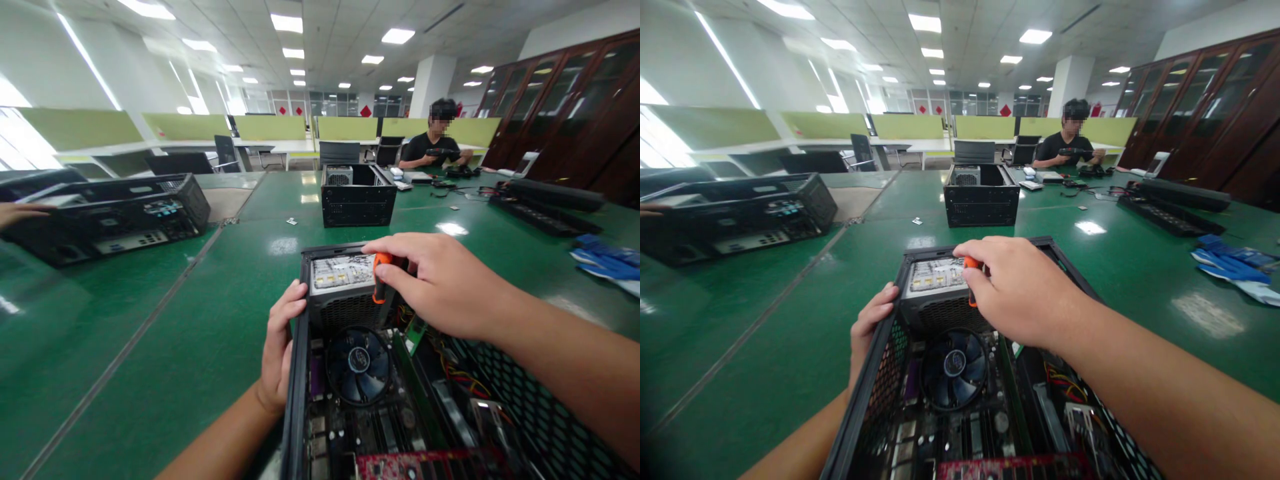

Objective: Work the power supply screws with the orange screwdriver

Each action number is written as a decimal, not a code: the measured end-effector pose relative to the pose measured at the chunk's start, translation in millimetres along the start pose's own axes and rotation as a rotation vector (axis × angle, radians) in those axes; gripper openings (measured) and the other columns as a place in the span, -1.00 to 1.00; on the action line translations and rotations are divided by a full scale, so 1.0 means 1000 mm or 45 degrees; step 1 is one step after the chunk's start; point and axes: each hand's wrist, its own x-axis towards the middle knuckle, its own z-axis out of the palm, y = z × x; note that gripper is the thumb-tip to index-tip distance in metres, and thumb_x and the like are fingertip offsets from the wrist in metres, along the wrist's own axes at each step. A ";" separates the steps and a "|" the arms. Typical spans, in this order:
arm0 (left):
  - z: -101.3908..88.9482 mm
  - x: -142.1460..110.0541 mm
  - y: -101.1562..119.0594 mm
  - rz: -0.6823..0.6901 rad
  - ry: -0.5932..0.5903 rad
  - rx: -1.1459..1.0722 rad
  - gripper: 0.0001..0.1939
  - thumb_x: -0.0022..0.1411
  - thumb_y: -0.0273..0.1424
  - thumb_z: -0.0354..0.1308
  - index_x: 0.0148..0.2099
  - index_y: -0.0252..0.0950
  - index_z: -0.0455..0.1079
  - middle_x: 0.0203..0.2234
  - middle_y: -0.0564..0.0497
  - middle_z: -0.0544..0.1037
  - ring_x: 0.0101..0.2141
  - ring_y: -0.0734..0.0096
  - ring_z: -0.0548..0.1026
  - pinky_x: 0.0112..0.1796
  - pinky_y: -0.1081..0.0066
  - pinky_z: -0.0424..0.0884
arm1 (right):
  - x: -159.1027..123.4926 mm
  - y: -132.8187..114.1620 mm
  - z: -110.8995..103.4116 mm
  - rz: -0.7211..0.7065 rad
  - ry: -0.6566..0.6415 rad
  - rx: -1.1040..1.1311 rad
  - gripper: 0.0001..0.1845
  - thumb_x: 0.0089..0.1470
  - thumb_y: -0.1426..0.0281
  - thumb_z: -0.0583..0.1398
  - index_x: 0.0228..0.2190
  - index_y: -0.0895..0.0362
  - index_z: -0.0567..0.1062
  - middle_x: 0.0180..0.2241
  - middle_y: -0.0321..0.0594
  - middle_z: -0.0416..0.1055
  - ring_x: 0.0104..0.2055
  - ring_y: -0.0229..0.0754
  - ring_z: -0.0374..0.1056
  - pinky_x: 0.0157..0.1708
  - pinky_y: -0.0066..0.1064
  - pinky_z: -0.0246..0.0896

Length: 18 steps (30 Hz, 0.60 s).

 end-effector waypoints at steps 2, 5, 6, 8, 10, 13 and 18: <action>0.000 0.000 0.000 0.007 -0.002 0.003 -0.61 0.82 -0.16 0.34 0.53 0.00 0.66 0.49 -0.14 0.78 0.61 -0.04 0.69 0.65 -0.15 0.65 | 0.000 0.002 0.000 0.018 -0.014 0.009 -0.53 0.60 0.46 0.26 0.28 0.08 0.90 0.35 0.01 0.89 0.37 0.24 0.82 0.46 0.03 0.64; 0.001 0.000 0.001 0.030 0.003 0.009 -0.60 0.83 -0.15 0.32 0.54 0.00 0.65 0.50 -0.14 0.78 0.60 -0.06 0.69 0.63 -0.17 0.66 | 0.001 0.001 0.001 0.065 -0.036 0.007 -0.46 0.59 0.50 0.21 0.36 0.14 0.85 0.40 0.05 0.86 0.40 0.27 0.80 0.46 0.05 0.62; 0.001 0.000 0.001 0.037 -0.001 0.014 -0.59 0.83 -0.14 0.31 0.55 0.00 0.65 0.50 -0.15 0.78 0.60 -0.07 0.69 0.62 -0.17 0.67 | 0.001 0.000 0.000 0.075 -0.039 0.005 -0.49 0.59 0.47 0.23 0.34 0.14 0.86 0.35 0.05 0.89 0.35 0.27 0.82 0.41 0.05 0.63; 0.001 0.001 0.002 0.050 -0.011 0.022 -0.58 0.83 -0.15 0.31 0.56 0.00 0.64 0.50 -0.14 0.78 0.61 -0.05 0.69 0.62 -0.14 0.67 | 0.002 -0.002 0.000 0.078 -0.049 -0.002 -0.61 0.59 0.39 0.29 0.22 0.12 0.89 0.19 0.02 0.94 0.20 0.25 0.84 0.27 0.02 0.65; 0.002 0.002 0.003 0.066 -0.026 0.025 -0.56 0.83 -0.18 0.29 0.59 0.00 0.62 0.52 -0.13 0.77 0.63 -0.02 0.67 0.63 -0.09 0.65 | 0.002 -0.003 0.000 0.059 -0.034 -0.001 -0.68 0.56 0.34 0.35 0.12 0.10 0.90 0.07 -0.01 0.94 0.08 0.20 0.83 0.17 -0.03 0.64; 0.002 0.003 0.004 0.080 -0.034 0.038 -0.54 0.84 -0.21 0.29 0.63 0.02 0.59 0.55 -0.13 0.75 0.64 -0.03 0.65 0.63 -0.09 0.64 | 0.000 -0.006 0.000 -0.018 0.062 0.079 -0.63 0.51 0.36 0.37 0.21 0.11 0.88 0.05 -0.03 0.94 0.04 0.13 0.83 0.15 -0.08 0.66; 0.003 0.005 0.005 0.130 -0.072 0.025 -0.49 0.84 -0.27 0.28 0.68 -0.02 0.54 0.60 -0.15 0.71 0.69 0.00 0.60 0.69 -0.03 0.56 | -0.006 -0.015 0.006 -0.198 0.097 0.321 -0.61 0.49 0.43 0.37 0.26 0.14 0.79 0.07 -0.06 0.94 0.03 0.01 0.86 0.13 -0.23 0.71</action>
